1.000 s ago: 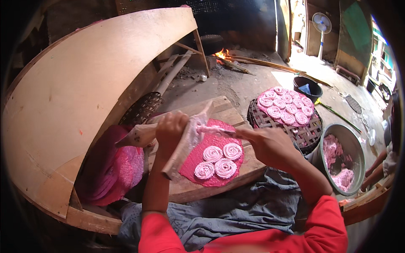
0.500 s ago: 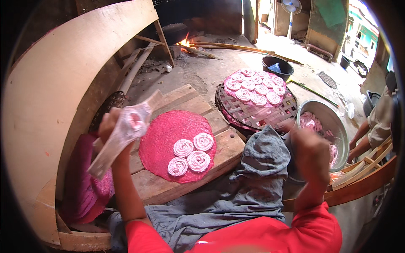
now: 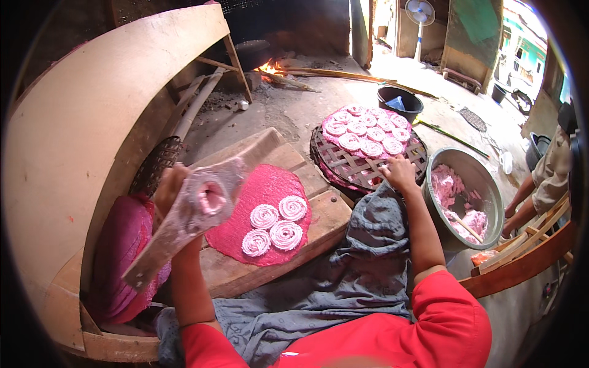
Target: The person scoops pink dough from a metal bowl, places it on a wooden board, and uses a wooden tool to roll and shape the dough into rose-like spirals. The finished rolls are arranged on a woven tray.
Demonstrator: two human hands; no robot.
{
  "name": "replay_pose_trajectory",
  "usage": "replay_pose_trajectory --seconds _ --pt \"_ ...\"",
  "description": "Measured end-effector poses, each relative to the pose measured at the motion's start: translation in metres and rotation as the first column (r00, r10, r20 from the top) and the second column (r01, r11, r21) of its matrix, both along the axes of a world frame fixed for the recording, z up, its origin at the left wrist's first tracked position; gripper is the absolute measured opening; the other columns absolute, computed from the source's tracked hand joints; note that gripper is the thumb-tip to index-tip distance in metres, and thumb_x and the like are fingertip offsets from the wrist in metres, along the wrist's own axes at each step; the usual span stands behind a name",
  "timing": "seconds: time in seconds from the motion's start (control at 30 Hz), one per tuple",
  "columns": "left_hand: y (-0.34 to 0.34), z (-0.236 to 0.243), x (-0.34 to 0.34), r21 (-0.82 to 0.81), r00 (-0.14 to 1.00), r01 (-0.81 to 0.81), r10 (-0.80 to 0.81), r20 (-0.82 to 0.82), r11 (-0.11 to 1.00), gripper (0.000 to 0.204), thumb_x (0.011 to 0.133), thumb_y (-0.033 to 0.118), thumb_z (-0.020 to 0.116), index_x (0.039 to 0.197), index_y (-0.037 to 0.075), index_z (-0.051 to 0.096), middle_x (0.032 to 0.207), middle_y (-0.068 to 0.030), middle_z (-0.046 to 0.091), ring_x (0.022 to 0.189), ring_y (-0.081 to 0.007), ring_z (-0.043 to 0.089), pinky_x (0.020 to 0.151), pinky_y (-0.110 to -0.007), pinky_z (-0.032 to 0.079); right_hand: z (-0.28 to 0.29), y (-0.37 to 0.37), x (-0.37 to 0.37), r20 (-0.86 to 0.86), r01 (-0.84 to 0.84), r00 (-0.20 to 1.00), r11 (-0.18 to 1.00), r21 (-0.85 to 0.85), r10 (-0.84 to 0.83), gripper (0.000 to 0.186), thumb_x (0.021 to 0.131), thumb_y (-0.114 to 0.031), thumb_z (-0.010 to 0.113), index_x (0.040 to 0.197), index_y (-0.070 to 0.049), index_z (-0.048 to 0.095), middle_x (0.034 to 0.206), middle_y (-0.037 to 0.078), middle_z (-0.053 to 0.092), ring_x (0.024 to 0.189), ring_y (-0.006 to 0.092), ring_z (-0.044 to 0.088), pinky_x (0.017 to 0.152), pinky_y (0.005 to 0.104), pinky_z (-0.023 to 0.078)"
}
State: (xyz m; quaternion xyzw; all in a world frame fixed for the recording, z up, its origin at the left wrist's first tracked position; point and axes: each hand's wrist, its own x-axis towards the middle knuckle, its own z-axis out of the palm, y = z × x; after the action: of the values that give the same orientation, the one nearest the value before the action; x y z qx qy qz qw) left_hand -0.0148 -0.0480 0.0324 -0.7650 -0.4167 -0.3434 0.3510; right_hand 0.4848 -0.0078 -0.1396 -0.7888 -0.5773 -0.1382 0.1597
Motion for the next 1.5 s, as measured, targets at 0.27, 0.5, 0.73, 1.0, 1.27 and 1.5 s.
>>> replay_pose_trajectory --seconds 0.27,0.5,0.73,1.0,1.27,1.5 --pt "0.011 -0.006 0.023 -0.077 0.974 0.204 -0.194 0.12 0.976 0.023 0.073 0.021 0.068 0.078 0.007 0.051 0.074 -0.0119 0.048 0.07 -0.032 0.054 0.062 -0.045 0.044 0.046 0.02 -0.014 -0.745 -0.024 0.59 0.929 0.368 0.31 0.015 0.086 -0.01 0.068 0.095 0.002 0.071 0.08 0.01 0.072 0.072 0.0133 0.067 0.066 0.0283 0.052" --pt "0.014 -0.018 0.039 -0.195 0.951 0.293 -0.266 0.156 0.936 0.026 0.074 0.027 0.069 0.079 0.006 0.054 0.074 -0.0112 0.052 0.069 -0.0312 0.056 0.058 -0.042 0.045 0.145 -0.049 -0.219 -0.455 -0.563 0.123 0.439 0.7 0.882 0.02 0.081 -0.002 0.075 0.099 -0.001 0.066 0.091 0.006 0.07 0.084 0.0102 0.063 0.075 0.0259 0.051" --pt "0.005 -0.007 0.026 -0.209 0.934 0.335 -0.295 0.201 0.919 0.034 0.071 0.034 0.072 0.081 0.006 0.057 0.075 -0.0102 0.052 0.068 -0.0308 0.056 0.057 -0.041 0.045 0.155 -0.043 -0.293 -0.224 -0.566 0.217 0.31 0.764 0.95 0.031 0.069 -0.017 0.085 0.086 -0.006 0.061 0.087 0.007 0.052 0.086 0.021 0.053 0.073 0.0308 0.042" --pt "-0.012 0.001 -0.038 0.111 0.942 0.271 -0.287 0.172 0.956 0.033 0.081 0.025 0.071 0.104 0.004 0.061 0.102 -0.0078 0.06 0.093 -0.0219 0.061 0.081 -0.036 0.05 0.168 -0.027 -0.222 -0.269 -0.265 -0.134 0.227 0.937 0.954 0.048 0.104 -0.041 0.029 0.119 -0.003 0.053 0.113 0.009 0.056 0.106 0.0175 0.049 0.096 0.0333 0.035" --pt "0.017 -0.011 0.008 0.555 -0.56 0.828 0.193 0.806 0.08 0.012 0.088 0.012 0.063 0.085 0.009 0.053 0.076 -0.0013 0.052 0.078 -0.0142 0.056 0.074 -0.034 0.047 0.049 -0.087 -0.285 -0.128 -0.637 -0.584 0.355 0.685 -0.802 0.097 0.084 -0.082 0.029 0.144 -0.007 0.033 0.114 0.018 0.061 0.072 0.0276 0.062 0.06 0.0428 0.054" --pt "0.067 -0.058 0.005 -0.223 0.726 0.375 -0.135 0.674 0.9 0.016 0.086 0.022 0.068 0.1 0.015 0.063 0.089 -0.0032 0.063 0.088 -0.0191 0.064 0.081 -0.034 0.051 0.109 -0.076 -0.218 -0.747 -0.404 -0.655 0.889 0.217 -0.115 0.096 0.08 -0.088 0.028 0.123 -0.005 0.049 0.067 0.003 0.048 0.039 0.009 0.036 0.033 0.0202 0.026"
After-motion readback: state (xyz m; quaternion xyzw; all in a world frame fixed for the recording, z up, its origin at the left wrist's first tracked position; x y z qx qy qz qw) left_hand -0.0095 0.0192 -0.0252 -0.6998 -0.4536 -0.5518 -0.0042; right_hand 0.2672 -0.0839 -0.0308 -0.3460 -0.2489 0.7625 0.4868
